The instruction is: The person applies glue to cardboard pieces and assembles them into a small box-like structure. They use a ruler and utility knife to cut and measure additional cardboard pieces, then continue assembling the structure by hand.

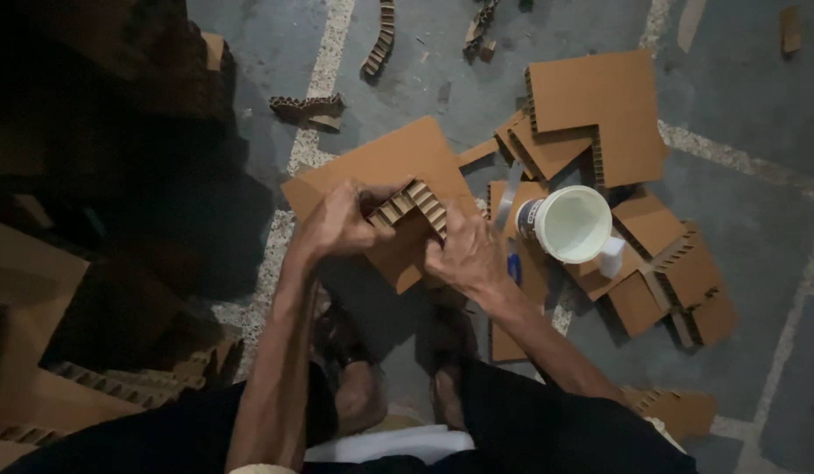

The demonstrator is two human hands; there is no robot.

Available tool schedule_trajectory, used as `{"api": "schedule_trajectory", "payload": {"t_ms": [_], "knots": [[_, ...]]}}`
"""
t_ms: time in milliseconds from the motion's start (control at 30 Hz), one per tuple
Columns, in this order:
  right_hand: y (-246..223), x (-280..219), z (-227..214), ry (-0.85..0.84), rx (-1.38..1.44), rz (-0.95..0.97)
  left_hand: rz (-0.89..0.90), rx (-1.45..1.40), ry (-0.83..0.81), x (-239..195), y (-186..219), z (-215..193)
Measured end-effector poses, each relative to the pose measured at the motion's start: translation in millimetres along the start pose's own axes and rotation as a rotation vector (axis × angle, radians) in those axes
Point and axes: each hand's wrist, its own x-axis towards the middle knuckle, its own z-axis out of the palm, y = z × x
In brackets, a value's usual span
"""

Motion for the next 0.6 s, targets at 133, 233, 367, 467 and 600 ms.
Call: {"api": "schedule_trajectory", "payload": {"t_ms": [133,233,367,467,600], "knots": [[-6,-4,-5,0.019,0.027,-0.008,-0.074,0.219,0.022,-1,2,3],[-9,-3,-10,0.007,0.043,0.003,-0.276,0.235,-0.01,0,3,5],[-12,-1,-10,-0.122,0.143,0.151,0.043,0.337,0.124,-5,5,7],[-9,-3,-8,-0.086,-0.023,0.089,0.042,0.327,0.134,-6,8,12],[-4,-6,-7,0.004,0.017,-0.005,-0.149,0.346,0.201,-3,13,26]]}}
